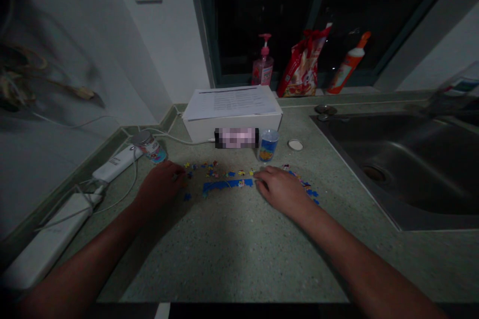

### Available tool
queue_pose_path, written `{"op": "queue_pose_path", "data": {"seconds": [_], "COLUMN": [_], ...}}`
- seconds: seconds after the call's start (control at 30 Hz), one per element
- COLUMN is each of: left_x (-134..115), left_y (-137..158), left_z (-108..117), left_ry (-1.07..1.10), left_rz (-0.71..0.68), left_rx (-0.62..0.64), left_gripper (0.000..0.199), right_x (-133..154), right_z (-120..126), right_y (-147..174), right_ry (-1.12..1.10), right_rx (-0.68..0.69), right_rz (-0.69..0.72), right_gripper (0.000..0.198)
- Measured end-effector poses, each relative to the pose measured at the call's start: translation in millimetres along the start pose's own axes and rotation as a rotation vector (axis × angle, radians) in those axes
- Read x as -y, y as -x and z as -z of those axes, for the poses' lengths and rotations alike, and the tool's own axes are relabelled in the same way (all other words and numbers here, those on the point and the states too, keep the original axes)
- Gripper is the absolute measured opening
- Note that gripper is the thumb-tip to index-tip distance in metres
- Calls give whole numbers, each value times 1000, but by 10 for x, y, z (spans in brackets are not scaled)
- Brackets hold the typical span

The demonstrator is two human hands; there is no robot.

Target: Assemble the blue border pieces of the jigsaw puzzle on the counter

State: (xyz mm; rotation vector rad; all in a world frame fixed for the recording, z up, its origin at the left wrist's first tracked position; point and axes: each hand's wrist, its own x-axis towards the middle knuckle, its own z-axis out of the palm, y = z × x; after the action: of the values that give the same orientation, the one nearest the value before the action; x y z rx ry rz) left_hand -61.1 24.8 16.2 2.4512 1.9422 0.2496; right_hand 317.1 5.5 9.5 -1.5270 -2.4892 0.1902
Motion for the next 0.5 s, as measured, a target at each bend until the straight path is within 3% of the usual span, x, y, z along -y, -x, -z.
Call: {"op": "queue_pose_path", "data": {"seconds": [0.5], "left_x": [-5], "left_y": [12], "left_z": [-21], "left_ry": [13], "left_rz": [-35], "left_rx": [16], "left_gripper": [31], "right_x": [16], "right_z": [22], "right_y": [-7], "right_ry": [27], "right_rx": [34], "right_rz": [-19], "right_gripper": [25]}}
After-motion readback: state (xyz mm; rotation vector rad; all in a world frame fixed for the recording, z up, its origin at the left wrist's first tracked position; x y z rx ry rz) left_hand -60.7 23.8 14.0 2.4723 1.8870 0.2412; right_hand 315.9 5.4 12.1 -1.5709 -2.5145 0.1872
